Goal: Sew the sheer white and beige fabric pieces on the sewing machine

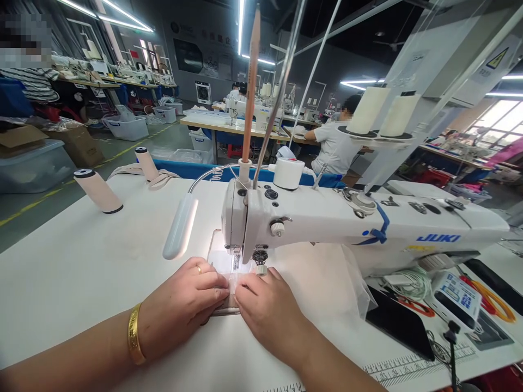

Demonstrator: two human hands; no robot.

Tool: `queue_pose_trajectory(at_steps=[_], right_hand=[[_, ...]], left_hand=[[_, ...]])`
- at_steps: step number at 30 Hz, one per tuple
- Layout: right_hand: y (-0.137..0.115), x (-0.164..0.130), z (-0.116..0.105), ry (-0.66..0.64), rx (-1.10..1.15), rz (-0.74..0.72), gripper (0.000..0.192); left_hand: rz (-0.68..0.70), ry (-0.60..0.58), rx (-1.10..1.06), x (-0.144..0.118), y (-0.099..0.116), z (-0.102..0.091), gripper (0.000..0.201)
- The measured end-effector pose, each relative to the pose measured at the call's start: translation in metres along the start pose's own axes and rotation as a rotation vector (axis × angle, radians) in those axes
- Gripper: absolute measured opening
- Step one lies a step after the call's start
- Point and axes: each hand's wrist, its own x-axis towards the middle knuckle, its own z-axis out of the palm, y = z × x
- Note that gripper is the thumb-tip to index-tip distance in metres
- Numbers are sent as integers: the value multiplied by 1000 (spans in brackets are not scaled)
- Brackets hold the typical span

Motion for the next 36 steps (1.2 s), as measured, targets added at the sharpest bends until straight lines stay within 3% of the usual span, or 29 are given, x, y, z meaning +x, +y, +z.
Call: queue_pose_trajectory(at_steps=[8, 20, 28, 31, 33, 36], right_hand=[[7, 6, 5, 24, -40, 34, 20], [13, 7, 15, 34, -64, 203, 25], [12, 9, 9, 36, -42, 225, 23], [12, 7, 8, 36, -34, 210, 24], [11, 6, 9, 42, -23, 186, 25], [7, 6, 8, 66, 26, 122, 28]], left_hand=[[-5, 5, 39, 7, -9, 2, 33], [-51, -57, 160, 14, -26, 7, 31], [-189, -78, 129, 12, -24, 2, 21], [-259, -125, 174, 13, -24, -3, 16], [-298, -180, 240, 14, -21, -6, 25], [-363, -310, 347, 15, -5, -11, 29]])
